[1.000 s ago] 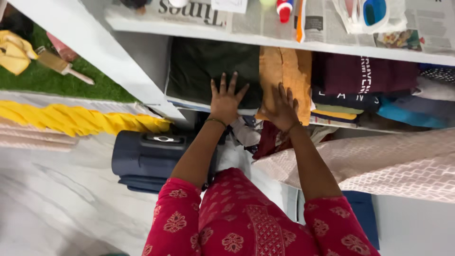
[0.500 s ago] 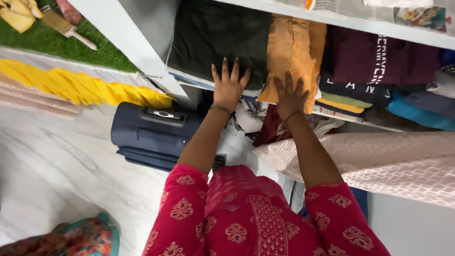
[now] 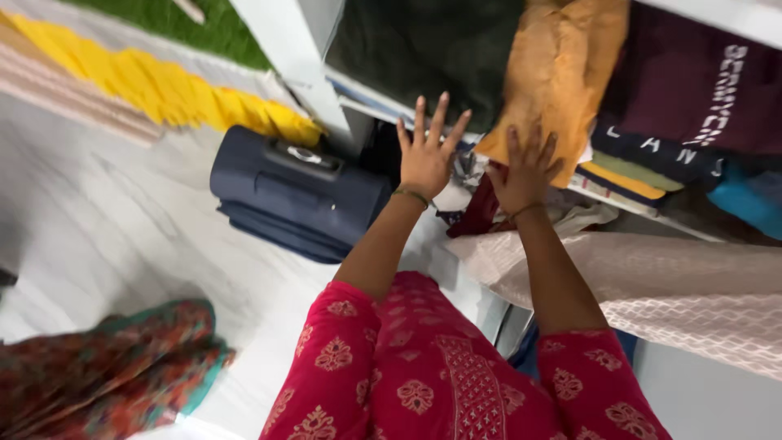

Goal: The person opens a dark blue suitcase, removes a pair of sunglasses, and places them on a shelf. They then wipe the sunglasses with a white cloth and return them to the shelf. The person closes the suitcase and places it on the floor under the shelf.

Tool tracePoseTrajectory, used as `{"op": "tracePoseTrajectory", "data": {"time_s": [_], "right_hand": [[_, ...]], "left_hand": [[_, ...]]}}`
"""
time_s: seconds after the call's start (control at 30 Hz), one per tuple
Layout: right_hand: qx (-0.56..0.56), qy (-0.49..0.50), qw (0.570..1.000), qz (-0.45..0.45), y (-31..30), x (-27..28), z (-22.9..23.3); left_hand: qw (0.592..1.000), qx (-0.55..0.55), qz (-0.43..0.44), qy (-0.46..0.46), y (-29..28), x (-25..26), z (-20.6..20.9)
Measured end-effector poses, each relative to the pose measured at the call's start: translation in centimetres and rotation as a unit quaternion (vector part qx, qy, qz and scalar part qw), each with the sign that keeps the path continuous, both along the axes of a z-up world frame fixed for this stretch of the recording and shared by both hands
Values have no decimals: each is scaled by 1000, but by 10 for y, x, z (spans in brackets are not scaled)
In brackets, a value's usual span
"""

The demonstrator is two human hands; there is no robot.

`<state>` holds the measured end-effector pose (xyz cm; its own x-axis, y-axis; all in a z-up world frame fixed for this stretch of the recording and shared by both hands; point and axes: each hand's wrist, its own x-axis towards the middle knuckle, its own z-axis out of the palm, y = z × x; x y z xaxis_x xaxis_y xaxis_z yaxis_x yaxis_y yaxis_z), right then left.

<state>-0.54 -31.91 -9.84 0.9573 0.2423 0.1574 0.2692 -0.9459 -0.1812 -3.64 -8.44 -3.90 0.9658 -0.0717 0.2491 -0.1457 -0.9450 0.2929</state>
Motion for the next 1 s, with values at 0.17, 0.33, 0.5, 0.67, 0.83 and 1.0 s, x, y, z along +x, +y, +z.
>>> {"op": "tracePoseTrajectory", "data": {"time_s": [0.17,0.33,0.5,0.67,0.83,1.0], "right_hand": [[-33,50,998,-36,9,1,-3],[46,44,991,-116,39,-10,-3],[116,-125,984,-58,117,-74,-62],[226,105,965,85,214,-122,-135],[171,206,949,167,281,-146,-145],[85,291,933,195,335,-143,-122]], "left_hand": [[997,-7,-63,52,19,0,15],[992,-107,-38,-56,51,-22,-16],[968,-193,157,-37,126,-61,-96],[942,-142,268,146,230,-86,-167],[941,14,139,307,287,-113,-200],[949,75,97,292,291,-107,-223]]}}
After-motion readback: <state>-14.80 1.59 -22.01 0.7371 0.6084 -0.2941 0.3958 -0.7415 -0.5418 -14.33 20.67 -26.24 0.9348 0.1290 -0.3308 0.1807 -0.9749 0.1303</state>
